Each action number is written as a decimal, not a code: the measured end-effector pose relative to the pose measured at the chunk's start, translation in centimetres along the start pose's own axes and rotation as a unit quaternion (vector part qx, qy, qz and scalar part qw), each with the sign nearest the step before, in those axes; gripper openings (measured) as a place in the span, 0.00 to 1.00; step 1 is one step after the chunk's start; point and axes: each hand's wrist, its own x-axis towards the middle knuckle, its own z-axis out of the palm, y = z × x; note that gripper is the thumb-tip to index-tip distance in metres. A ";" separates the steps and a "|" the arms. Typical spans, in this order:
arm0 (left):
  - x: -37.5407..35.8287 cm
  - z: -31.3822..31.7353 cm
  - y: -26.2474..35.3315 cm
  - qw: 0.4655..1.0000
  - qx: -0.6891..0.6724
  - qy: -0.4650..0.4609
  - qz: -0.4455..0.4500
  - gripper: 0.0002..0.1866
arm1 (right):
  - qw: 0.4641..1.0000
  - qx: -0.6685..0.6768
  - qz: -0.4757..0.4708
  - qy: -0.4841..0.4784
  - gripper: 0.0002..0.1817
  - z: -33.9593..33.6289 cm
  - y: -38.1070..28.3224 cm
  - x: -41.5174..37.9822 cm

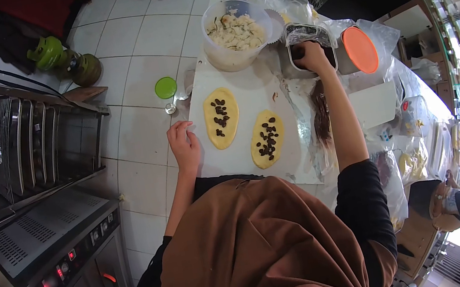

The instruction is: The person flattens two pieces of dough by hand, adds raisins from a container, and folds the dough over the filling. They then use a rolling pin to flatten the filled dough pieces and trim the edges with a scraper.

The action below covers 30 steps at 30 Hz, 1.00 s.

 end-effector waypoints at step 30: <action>-0.1 -0.4 -0.1 0.999 -0.034 -0.004 0.003 0.12 | 0.919 0.367 0.049 -0.137 0.13 6.8 -17.0 -8.9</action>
